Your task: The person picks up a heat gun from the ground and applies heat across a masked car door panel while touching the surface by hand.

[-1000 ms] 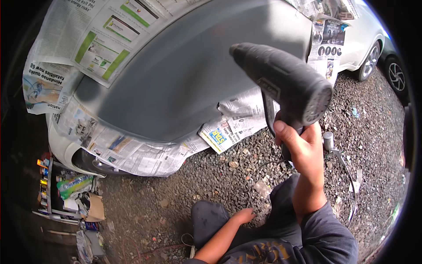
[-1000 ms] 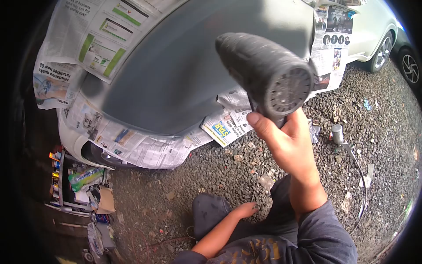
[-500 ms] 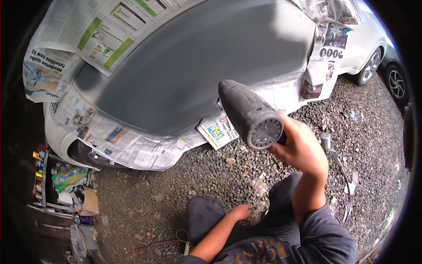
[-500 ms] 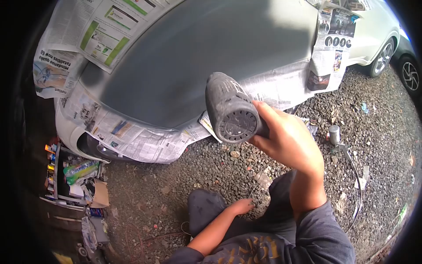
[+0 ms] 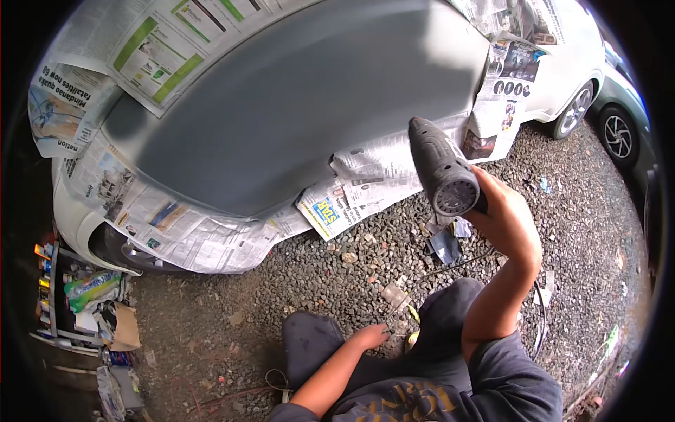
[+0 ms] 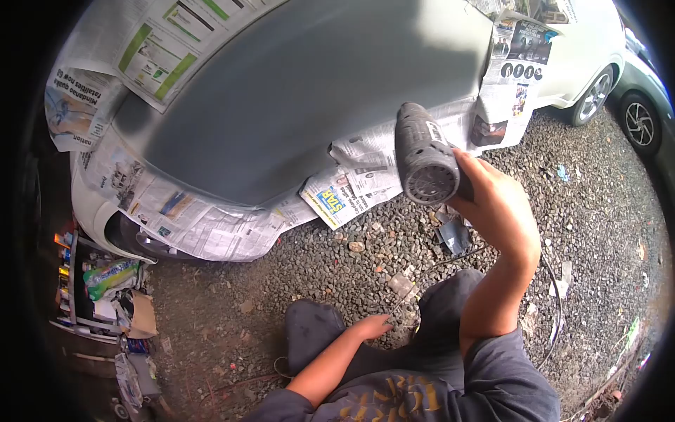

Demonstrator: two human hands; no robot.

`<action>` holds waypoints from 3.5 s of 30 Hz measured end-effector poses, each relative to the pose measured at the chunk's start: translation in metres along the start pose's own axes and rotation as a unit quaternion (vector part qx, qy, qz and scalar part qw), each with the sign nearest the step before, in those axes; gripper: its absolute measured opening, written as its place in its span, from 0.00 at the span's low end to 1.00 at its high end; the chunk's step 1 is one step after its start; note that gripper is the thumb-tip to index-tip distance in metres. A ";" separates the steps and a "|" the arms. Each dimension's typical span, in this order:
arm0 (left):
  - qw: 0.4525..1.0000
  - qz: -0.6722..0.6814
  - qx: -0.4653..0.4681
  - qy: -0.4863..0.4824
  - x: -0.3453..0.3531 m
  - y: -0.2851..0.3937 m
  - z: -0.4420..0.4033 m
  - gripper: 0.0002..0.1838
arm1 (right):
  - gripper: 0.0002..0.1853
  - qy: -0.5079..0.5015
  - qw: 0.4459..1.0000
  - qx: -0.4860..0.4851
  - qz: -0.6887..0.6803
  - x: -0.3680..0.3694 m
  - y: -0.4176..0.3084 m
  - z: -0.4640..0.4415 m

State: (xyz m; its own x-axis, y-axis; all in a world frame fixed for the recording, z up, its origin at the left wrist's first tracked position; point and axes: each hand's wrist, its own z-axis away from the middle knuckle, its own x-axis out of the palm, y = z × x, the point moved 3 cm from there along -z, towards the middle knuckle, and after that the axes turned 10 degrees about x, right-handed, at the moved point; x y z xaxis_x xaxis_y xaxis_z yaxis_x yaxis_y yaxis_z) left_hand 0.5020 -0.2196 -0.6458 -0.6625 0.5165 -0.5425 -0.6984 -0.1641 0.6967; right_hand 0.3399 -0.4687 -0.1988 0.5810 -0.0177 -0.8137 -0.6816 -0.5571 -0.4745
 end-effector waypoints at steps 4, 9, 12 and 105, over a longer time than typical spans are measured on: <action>1.000 -0.004 0.007 -0.023 -0.006 0.007 -0.001 0.26 | 0.32 0.000 0.997 0.072 -0.017 -0.011 0.016 0.000; 1.000 0.001 -0.001 -0.021 -0.006 0.006 -0.001 0.25 | 0.32 0.050 0.991 0.115 -0.039 -0.019 0.044 0.002; 1.000 0.006 -0.003 -0.027 -0.003 0.000 -0.004 0.24 | 0.31 0.056 0.989 0.125 -0.060 -0.025 0.049 0.001; 0.955 0.162 -0.222 0.114 -0.005 0.121 0.094 0.15 | 0.34 -0.319 0.920 -0.227 -0.005 0.339 -0.195 0.015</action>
State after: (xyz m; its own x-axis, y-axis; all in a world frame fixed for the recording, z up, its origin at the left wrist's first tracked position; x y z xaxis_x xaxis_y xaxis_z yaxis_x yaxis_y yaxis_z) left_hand 0.4464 -0.1633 -0.5142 -0.8698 0.1904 -0.4553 -0.4592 -0.6503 0.6052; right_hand 0.6626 -0.3532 -0.3869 0.1078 0.4008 -0.9098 -0.3375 -0.8461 -0.4127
